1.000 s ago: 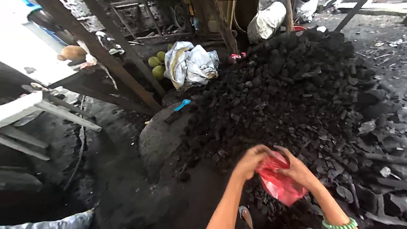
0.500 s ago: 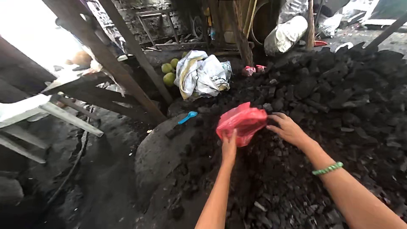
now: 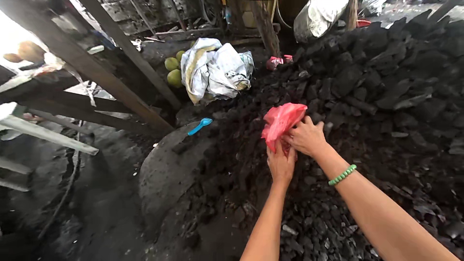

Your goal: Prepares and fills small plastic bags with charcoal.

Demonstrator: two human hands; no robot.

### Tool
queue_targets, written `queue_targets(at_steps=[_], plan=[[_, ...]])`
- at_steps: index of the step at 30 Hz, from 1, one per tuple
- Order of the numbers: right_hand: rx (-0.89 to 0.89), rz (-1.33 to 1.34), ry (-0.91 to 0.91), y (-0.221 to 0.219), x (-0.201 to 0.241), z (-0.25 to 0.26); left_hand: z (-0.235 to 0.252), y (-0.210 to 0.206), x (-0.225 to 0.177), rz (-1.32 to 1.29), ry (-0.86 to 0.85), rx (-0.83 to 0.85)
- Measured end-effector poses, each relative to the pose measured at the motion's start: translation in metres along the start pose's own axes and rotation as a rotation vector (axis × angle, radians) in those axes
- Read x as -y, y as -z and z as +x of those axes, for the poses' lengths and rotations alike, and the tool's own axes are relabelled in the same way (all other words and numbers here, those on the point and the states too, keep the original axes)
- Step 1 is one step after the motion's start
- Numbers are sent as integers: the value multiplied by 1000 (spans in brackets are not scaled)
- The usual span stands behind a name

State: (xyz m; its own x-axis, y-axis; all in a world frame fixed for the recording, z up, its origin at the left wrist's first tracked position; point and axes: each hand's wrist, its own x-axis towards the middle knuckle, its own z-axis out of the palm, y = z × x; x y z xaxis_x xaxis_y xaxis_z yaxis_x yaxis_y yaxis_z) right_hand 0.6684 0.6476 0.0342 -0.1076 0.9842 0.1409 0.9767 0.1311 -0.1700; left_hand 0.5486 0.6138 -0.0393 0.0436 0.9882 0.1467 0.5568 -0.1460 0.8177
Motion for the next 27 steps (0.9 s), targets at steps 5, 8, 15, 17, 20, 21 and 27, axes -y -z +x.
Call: queue_targets(at_steps=[5, 8, 15, 17, 20, 21, 27], plan=[[-23, 21, -29, -21, -34, -88, -70, -36, 2, -5, -103, 37], [-57, 9, -31, -34, -51, -139, -108, -45, 9, -47, -81, 176], [216, 82, -127, -41, -53, -211, -167, -7, 0, -73, 26, 438], [280, 260, -122, -39, -62, -223, -178, -5, 9, -132, -62, 128], [235, 493, -173, -18, -66, -209, -159, 15, 24, -261, 210, -88], [154, 493, -194, -12, -67, -200, -144, 23, 30, -280, 359, -142], [64, 253, -393, -52, -62, -159, -89, 14, 77, -267, 727, -46]])
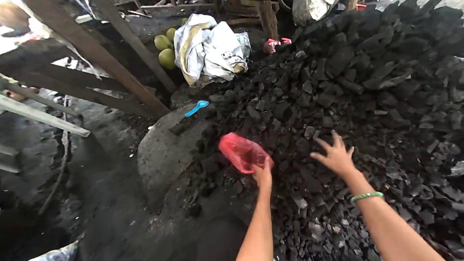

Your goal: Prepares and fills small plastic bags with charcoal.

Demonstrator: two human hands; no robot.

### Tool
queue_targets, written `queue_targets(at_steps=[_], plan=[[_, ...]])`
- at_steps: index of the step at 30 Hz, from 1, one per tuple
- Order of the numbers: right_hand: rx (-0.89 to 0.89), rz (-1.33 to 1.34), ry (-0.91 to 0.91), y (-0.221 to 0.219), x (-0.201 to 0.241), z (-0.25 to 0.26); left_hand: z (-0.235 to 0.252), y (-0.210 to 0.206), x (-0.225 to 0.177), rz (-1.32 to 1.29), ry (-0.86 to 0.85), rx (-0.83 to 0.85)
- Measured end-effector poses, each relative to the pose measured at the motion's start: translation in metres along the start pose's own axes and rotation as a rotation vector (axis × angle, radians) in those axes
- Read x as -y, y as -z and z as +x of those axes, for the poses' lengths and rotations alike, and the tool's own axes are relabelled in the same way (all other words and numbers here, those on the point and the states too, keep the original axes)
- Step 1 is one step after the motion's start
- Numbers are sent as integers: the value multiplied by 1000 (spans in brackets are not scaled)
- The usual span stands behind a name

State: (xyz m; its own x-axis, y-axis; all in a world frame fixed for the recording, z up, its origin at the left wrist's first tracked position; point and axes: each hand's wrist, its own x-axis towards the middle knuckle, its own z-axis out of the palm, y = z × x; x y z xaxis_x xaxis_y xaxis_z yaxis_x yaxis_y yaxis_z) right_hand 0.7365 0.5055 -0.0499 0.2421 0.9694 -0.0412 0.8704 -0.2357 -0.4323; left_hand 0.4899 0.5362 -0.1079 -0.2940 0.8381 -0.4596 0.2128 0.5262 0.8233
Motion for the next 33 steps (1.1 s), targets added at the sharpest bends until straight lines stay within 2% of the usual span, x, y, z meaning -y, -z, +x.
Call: queue_targets(at_steps=[2, 5, 10, 12, 14, 17, 18, 22, 26, 27, 28, 29, 31, 33], plan=[[64, -133, -15, -25, 15, -8, -12, -10, 2, 240, 17, -59], [86, -253, -42, -47, 19, -30, -35, -14, 16, 376, -44, -97], [-19, -257, 70, -71, 3, -93, -88, -32, 40, 495, -296, 31], [82, -242, 26, -75, 1, -120, -111, -45, 50, 570, -365, 103], [230, -225, -66, -73, -4, -141, -128, -51, 53, 598, -343, 208], [358, -79, -151, -62, -24, -155, -140, -46, 47, 467, -312, 332], [327, 29, -166, -60, -32, -160, -144, -45, 43, 388, -310, 350], [-163, 493, -177, -54, -32, -185, -174, -43, 13, 188, -331, 432], [-268, 959, -249, -38, -1, -201, -196, -31, -17, 177, -379, 839], [-290, 1044, -281, -37, -1, -201, -196, -26, -21, 187, -383, 890], [-305, 1082, -317, -35, -6, -200, -193, -19, -22, 186, -400, 865], [-310, 1088, -363, -32, -16, -201, -187, -13, -20, 158, -427, 772], [-417, 1112, -531, -25, -39, -206, -162, -8, -11, 11, -482, 462], [-669, 1264, -733, -20, -65, -214, -128, 1, 0, -148, -406, 148]])
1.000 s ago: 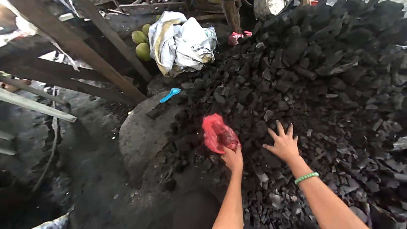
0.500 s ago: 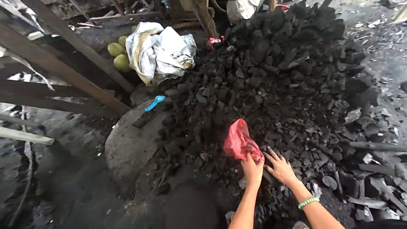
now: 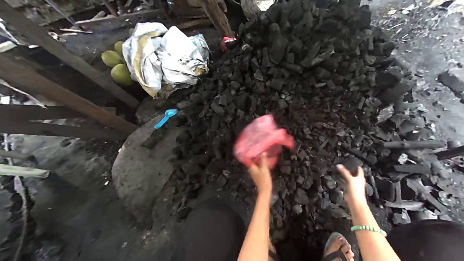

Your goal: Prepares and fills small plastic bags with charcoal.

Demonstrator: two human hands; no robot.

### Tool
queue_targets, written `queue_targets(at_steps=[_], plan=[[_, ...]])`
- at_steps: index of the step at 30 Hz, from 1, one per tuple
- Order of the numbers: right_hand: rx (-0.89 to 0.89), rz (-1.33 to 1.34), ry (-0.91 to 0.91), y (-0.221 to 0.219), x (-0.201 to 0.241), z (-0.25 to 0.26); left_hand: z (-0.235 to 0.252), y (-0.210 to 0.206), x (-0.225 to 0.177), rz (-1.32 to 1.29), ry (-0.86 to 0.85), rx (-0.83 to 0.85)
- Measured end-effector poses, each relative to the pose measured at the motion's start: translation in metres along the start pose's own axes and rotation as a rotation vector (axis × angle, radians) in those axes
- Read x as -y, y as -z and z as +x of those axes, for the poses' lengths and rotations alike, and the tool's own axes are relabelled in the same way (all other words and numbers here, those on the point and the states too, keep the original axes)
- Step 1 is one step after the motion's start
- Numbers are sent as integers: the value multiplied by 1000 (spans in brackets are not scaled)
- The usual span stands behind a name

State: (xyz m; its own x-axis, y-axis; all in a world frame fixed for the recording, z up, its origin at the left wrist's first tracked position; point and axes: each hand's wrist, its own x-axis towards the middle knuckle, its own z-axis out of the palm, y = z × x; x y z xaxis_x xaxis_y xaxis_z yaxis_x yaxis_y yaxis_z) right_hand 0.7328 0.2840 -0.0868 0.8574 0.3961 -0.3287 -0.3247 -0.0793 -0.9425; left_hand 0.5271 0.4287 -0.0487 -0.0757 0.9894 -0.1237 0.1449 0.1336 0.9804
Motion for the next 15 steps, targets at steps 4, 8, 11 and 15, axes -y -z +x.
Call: queue_targets(at_steps=[4, 8, 11, 15], plan=[[-280, 177, -123, 22, -5, 19, 12, 24, 63, -89, 430, -440], [-124, -492, -111, 21, -57, 29, -30, 9, 110, 58, 652, -230], [-26, -687, -129, 20, -77, 33, -43, 4, 119, 204, 669, -3], [17, -775, -121, 6, -68, 19, -53, -14, 103, 138, 662, 21]])
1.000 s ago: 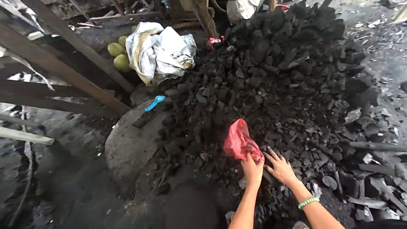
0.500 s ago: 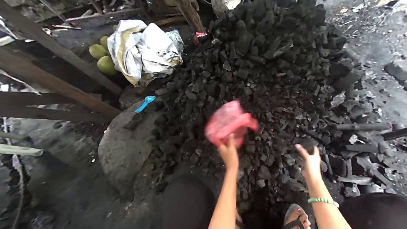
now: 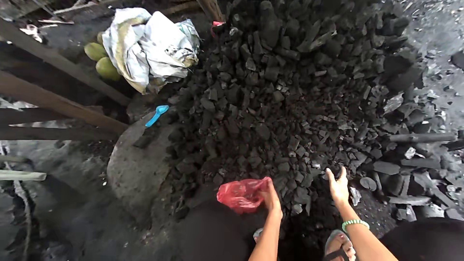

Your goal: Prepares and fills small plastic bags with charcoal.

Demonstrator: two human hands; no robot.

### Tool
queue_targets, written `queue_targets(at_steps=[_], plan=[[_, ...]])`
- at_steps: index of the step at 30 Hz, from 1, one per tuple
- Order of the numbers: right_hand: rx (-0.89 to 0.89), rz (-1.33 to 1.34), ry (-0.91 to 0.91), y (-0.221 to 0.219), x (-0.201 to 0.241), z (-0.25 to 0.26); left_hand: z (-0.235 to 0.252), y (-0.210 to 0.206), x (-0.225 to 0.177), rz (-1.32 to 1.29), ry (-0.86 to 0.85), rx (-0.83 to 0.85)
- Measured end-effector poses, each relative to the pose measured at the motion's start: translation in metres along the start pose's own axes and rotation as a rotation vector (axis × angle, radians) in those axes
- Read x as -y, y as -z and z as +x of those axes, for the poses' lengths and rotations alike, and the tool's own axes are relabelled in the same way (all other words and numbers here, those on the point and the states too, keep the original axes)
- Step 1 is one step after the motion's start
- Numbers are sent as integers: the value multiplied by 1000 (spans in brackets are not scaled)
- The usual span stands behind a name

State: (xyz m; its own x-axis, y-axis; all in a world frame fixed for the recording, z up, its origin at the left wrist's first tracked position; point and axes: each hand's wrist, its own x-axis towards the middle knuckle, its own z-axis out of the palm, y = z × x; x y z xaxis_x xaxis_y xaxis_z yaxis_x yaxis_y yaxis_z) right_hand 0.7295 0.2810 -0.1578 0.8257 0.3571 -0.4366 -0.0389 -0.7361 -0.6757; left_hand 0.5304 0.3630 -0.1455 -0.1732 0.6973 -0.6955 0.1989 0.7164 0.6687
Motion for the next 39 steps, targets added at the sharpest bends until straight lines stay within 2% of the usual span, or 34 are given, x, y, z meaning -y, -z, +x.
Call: queue_targets(at_steps=[4, 9, 12, 14, 16, 18, 22, 25, 28, 30, 33, 35, 39], plan=[[116, -8, 53, -13, 11, -25, -23, -17, 2, -22, 34, 55], [250, 207, 131, -36, 28, -44, -35, -25, 0, -183, 39, 185], [245, 158, 117, -45, 34, -50, -31, -20, -10, -288, 92, 158], [212, 132, 98, -52, 33, -55, -27, -18, -17, -301, 178, 111], [191, 122, 80, -56, 36, -62, -28, -19, -19, -281, 177, 97], [199, 204, 84, -57, 31, -66, -36, -21, -17, -220, 105, 120], [338, 557, 73, -42, 19, -67, -61, -28, -12, 83, -177, 187], [408, 882, -138, -30, 22, -76, -81, -35, -15, 478, -458, 182], [387, 1252, -344, -33, 16, -78, -91, -35, -42, 740, -544, 356], [384, 1391, -392, -34, 7, -74, -91, -28, -65, 634, -528, 533], [388, 1432, -432, -26, 4, -70, -87, -6, -107, 315, -329, 723], [443, 1450, -423, -26, -1, -61, -71, 7, -130, 168, -225, 706], [556, 1481, -377, -20, 2, -60, -35, 7, -156, -58, -237, 498]])
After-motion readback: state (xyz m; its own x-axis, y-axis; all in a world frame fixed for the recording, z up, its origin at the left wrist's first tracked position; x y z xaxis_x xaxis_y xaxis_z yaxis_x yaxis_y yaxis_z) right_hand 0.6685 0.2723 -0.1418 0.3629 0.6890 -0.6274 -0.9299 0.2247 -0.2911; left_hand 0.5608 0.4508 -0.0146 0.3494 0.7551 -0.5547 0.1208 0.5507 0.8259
